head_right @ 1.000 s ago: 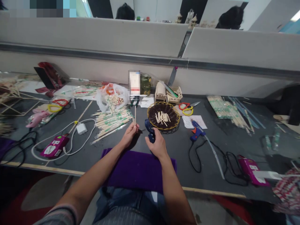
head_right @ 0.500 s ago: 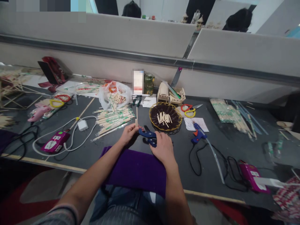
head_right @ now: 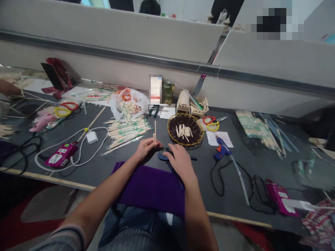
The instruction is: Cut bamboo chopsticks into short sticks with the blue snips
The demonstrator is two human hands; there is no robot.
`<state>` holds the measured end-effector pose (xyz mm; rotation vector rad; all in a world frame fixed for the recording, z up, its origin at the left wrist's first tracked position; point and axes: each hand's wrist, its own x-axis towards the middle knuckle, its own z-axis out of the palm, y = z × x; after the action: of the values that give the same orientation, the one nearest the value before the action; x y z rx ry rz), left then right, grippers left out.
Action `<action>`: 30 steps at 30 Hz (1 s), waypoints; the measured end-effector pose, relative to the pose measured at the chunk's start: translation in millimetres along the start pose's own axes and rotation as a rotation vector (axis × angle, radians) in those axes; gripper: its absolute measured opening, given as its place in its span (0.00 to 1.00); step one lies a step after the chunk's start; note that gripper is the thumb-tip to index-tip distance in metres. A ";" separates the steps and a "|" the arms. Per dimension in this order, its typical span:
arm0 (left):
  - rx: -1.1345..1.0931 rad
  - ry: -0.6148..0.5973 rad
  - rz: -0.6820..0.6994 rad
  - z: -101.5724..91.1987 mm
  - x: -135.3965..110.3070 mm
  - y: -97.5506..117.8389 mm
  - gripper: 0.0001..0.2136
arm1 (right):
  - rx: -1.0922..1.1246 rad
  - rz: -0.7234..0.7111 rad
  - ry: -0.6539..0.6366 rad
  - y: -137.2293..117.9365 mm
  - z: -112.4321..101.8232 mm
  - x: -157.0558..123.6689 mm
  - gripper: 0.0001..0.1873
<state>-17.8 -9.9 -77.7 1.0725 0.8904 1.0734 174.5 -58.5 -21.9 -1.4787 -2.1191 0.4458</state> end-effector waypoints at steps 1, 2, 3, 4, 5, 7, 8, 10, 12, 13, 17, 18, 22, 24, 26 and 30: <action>0.026 -0.015 0.017 0.0 -0.3 0.4 0.19 | 0.049 0.012 0.033 -6.0 -0.7 10.3 0.18; 0.056 -0.028 0.040 -0.2 -0.5 0.9 0.19 | 0.107 0.014 0.062 -11.5 0.1 20.8 0.18; 0.084 -0.038 0.063 -0.5 -0.7 1.3 0.19 | 0.161 0.013 0.090 -16.2 2.4 30.6 0.18; 0.108 -0.045 0.082 -0.8 -0.9 1.7 0.19 | 0.215 0.011 0.115 -19.9 5.8 39.1 0.17; 0.127 -0.053 0.095 -1.1 -1.1 1.9 0.19 | 0.276 0.003 0.126 -22.5 10.0 45.9 0.15; 0.150 -0.065 0.098 -1.7 -1.4 2.1 0.20 | 0.391 -0.019 0.143 -25.1 19.0 53.3 0.10; 0.160 -0.071 0.093 -1.9 -1.4 2.1 0.20 | 0.441 -0.028 0.151 -25.4 22.8 54.2 0.08; 0.176 -0.081 0.080 -2.0 -1.1 2.0 0.20 | 0.510 -0.034 0.172 -25.0 27.5 52.6 0.07; 0.185 -0.079 0.070 -2.0 -0.4 2.0 0.19 | 0.547 -0.023 0.187 -24.3 28.3 49.8 0.07; 0.184 -0.075 0.069 -2.2 -0.1 2.2 0.18 | 0.560 -0.016 0.186 -24.1 27.8 48.9 0.07; 0.153 -0.073 0.074 -6.2 0.4 4.1 0.16 | 0.576 0.011 0.160 -23.8 25.7 49.0 0.09; 0.165 -0.071 0.077 -7.8 0.3 4.6 0.15 | 0.577 0.016 0.155 -23.6 25.7 49.4 0.09; 0.297 -0.034 0.097 -12.5 0.2 5.1 0.12 | 0.593 0.051 0.154 -20.0 27.8 49.4 0.09; 0.324 -0.026 0.106 -13.0 1.0 4.4 0.12 | 0.613 0.077 0.158 -17.1 29.7 48.6 0.09; 0.322 -0.030 0.101 -13.0 2.0 3.6 0.12 | 0.628 0.100 0.164 -14.7 32.0 47.7 0.08; 0.273 -0.055 0.055 -14.0 2.8 3.1 0.12 | 0.581 0.090 0.213 -14.4 35.8 46.6 0.08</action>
<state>-30.9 -3.7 -78.5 1.3537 0.9872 0.9806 129.9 -19.2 -32.9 -1.2158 -1.5777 0.8163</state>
